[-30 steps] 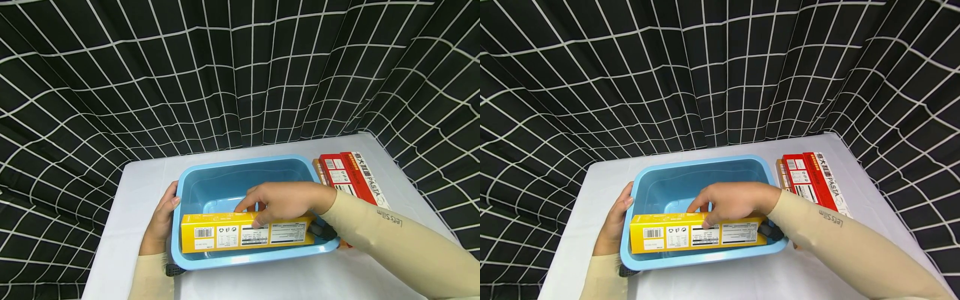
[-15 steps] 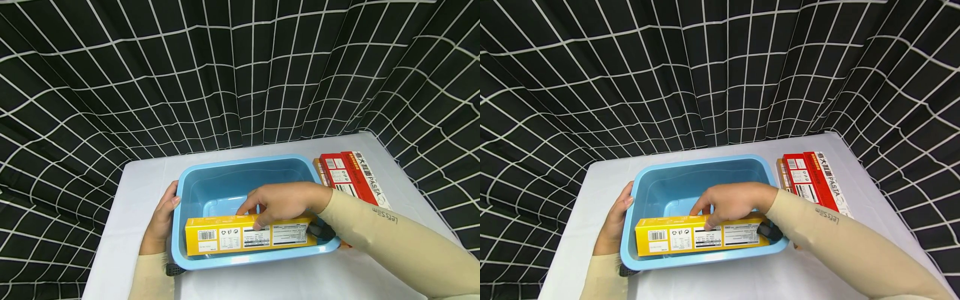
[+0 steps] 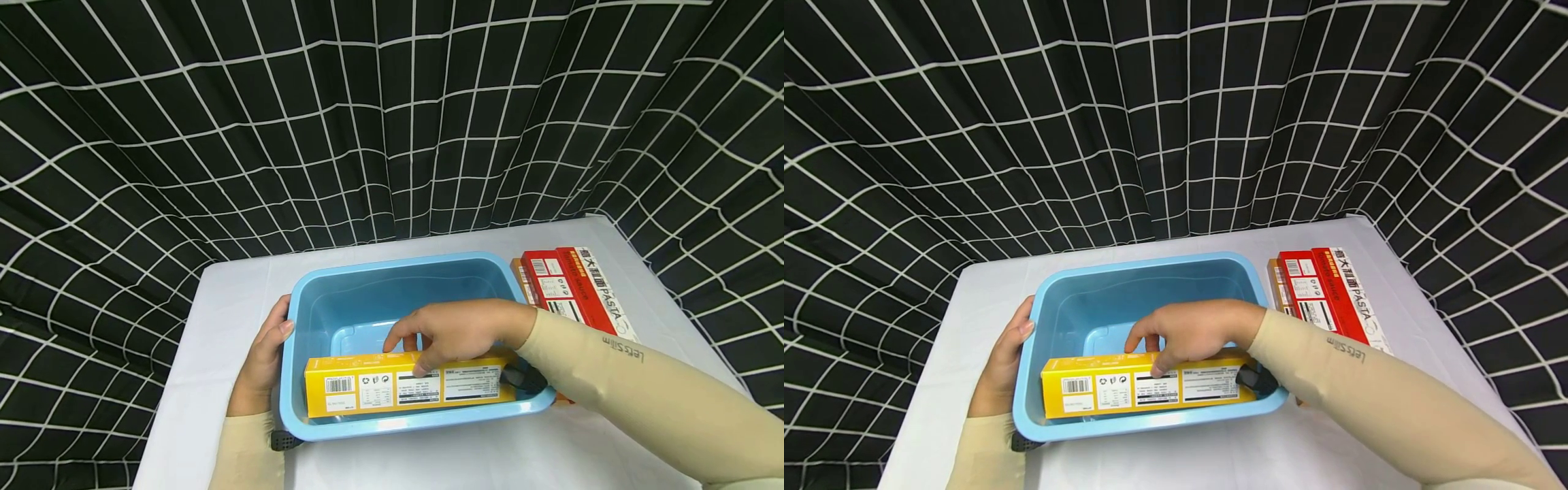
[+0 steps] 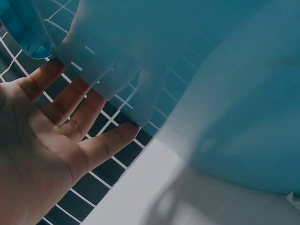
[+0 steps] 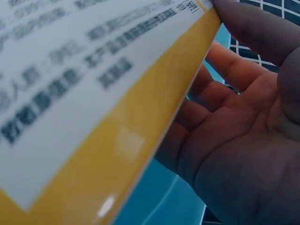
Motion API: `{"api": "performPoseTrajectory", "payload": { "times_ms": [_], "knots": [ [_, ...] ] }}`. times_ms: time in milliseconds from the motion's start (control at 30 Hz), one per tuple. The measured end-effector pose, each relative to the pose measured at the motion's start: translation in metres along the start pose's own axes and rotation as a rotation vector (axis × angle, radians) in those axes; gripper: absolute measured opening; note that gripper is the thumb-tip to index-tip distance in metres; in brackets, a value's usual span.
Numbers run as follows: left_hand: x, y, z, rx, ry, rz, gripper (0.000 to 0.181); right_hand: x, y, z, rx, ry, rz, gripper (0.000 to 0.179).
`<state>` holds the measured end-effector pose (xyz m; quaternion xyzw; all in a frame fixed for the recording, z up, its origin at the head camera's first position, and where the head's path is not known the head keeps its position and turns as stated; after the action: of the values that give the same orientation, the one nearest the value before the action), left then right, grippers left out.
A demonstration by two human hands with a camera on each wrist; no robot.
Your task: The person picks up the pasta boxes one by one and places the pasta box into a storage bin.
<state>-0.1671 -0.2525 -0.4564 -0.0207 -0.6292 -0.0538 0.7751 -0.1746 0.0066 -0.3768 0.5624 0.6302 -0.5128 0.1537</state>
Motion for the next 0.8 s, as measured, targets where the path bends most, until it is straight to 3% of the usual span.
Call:
{"api": "performPoseTrajectory", "payload": {
  "times_ms": [800],
  "knots": [
    [0.0015,-0.0002,0.001,0.014,-0.004,0.003,0.055,0.009,0.0018,0.0048,0.017,0.055,-0.075,0.037]
  ]
}}
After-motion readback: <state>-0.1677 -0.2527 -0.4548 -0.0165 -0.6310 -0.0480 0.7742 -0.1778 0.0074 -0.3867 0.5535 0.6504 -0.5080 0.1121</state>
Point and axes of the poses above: each hand's wrist, its own z-axis towards the middle knuckle, its own y-axis out of the palm, x = y × z, the point moved 8 cm from there along z, towards the middle knuckle, and after that the axes turned 3 degrees about x, right-handed, at the moved point
